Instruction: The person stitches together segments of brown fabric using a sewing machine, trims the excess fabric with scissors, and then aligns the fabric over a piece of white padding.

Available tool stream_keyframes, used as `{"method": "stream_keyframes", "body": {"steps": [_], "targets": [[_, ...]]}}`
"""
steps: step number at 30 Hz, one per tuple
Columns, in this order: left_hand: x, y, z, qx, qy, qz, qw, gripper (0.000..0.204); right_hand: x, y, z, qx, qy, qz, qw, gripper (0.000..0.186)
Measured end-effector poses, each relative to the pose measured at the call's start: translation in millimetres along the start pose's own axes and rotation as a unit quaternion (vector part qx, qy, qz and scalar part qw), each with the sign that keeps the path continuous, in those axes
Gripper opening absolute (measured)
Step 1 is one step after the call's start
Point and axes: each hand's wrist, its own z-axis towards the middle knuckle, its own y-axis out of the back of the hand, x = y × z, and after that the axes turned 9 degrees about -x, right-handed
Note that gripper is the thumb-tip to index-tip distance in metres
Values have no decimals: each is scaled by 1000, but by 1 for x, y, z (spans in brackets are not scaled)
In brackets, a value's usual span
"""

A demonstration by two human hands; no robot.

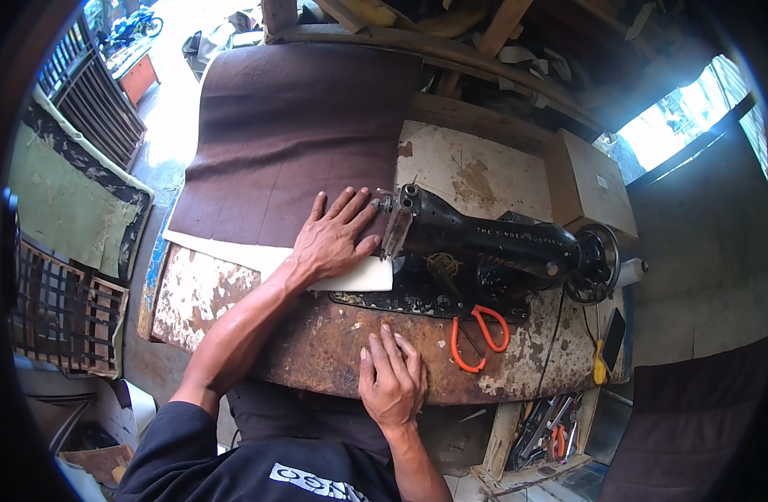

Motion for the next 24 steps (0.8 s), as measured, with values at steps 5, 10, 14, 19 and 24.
{"method": "stream_keyframes", "body": {"steps": [5,10,14,19,24], "targets": [[5,10,4,49,1,-6,999,68,-1,2,4,0,-12,13,1000,25],[76,46,5,113,77,45,990,65,-26,6,61,14,-299,325,897,33],[173,75,-43,42,192,74,978,59,-82,-63,140,124,-414,404,806,38],[126,97,-98,54,224,89,969,68,-140,-158,165,60,-285,650,702,36],[36,172,-199,127,198,126,964,77,-95,-112,181,76,-231,811,532,32]]}}
